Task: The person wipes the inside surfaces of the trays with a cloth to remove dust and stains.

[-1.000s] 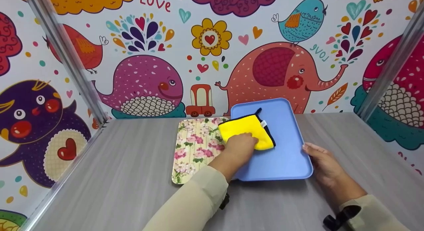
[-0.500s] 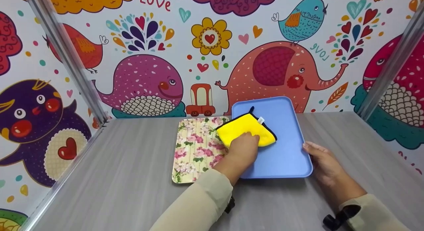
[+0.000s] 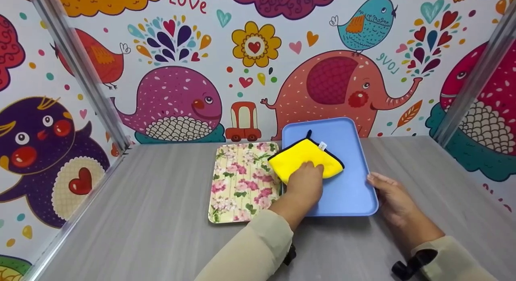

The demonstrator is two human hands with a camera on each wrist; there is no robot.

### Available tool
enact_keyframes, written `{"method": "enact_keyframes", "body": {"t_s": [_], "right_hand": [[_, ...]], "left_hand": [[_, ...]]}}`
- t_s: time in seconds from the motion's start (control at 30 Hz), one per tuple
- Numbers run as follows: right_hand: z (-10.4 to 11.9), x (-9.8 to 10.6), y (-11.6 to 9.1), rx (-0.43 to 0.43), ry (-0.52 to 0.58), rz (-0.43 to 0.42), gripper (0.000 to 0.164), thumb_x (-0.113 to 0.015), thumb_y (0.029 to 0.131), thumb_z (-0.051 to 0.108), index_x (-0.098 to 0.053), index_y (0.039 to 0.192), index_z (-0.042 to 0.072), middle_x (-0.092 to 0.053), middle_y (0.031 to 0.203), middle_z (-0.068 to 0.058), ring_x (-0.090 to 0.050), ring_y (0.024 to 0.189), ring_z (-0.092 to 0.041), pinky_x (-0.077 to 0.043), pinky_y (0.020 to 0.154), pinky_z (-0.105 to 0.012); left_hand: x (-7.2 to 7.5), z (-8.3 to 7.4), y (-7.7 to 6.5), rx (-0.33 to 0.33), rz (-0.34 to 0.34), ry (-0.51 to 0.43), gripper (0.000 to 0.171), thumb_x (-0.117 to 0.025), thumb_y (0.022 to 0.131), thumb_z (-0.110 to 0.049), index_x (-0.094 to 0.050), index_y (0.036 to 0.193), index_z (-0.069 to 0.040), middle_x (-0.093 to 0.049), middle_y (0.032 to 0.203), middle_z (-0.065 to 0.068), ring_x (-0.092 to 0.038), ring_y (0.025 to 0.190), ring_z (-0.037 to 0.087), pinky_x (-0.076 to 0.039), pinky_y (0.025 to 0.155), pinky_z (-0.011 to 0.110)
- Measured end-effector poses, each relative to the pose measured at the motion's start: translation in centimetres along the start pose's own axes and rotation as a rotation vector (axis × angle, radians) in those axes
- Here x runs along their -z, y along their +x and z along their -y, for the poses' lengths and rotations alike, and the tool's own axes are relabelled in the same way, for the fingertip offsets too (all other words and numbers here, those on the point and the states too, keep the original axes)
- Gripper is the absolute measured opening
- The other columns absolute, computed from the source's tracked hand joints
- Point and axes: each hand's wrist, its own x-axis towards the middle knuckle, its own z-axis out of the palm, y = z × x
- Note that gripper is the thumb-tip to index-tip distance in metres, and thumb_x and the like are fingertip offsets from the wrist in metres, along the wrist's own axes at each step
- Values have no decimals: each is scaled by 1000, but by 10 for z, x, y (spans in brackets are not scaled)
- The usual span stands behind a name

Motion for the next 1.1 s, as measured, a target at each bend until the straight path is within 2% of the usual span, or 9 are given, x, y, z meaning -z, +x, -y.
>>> {"method": "enact_keyframes", "body": {"t_s": [0.17, 0.3, 0.5, 0.8, 0.93, 1.1], "right_hand": [[-1, -3, 1, 15, -22, 2, 26, -59, 107, 21, -81, 96, 27, -77, 91, 9, -70, 80, -7, -61, 77, -22], [-1, -4, 0, 1, -12, 16, 24, -61, 106, 22, -82, 98, 28, -78, 94, 8, -72, 82, -9, -62, 81, -22], [0, -3, 0, -14, 4, 20, 21, -63, 105, 23, -83, 98, 26, -79, 95, 7, -73, 83, -10, -62, 82, -23], [3, 0, -2, -64, 38, 46, 19, -65, 104, 26, -83, 99, 30, -79, 104, 11, -73, 90, -9, -61, 87, -22], [3, -1, -2, -56, 31, 44, 21, -64, 104, 26, -83, 98, 31, -80, 105, 11, -73, 90, -8, -61, 86, -23], [1, -3, -1, -31, 2, 16, 23, -62, 106, 25, -82, 96, 32, -80, 100, 11, -73, 85, -7, -62, 83, -22]], "left_hand": [[0, -10, 0, -8, 5, -12, 48, -71, 98, -23, -62, 144, -29, -62, 147, -2, -54, 142, 12, -52, 110, 34], [1, -16, -1, -2, 32, -53, 50, -69, 100, -23, -58, 148, -32, -59, 150, -5, -50, 145, 10, -49, 113, 31], [1, -25, -3, -12, 35, -77, 50, -67, 101, -23, -56, 149, -34, -57, 152, -7, -47, 147, 8, -46, 115, 28], [1, -33, -6, -55, 23, -36, 50, -66, 102, -22, -56, 149, -35, -58, 151, -8, -48, 145, 6, -48, 113, 26], [1, -35, -7, -80, 23, -18, 51, -66, 102, -23, -55, 149, -36, -57, 152, -9, -48, 146, 6, -48, 113, 26], [2, -34, -7, -147, -2, 32, 50, -66, 101, -23, -57, 148, -36, -59, 151, -8, -50, 145, 7, -47, 114, 25]]}}
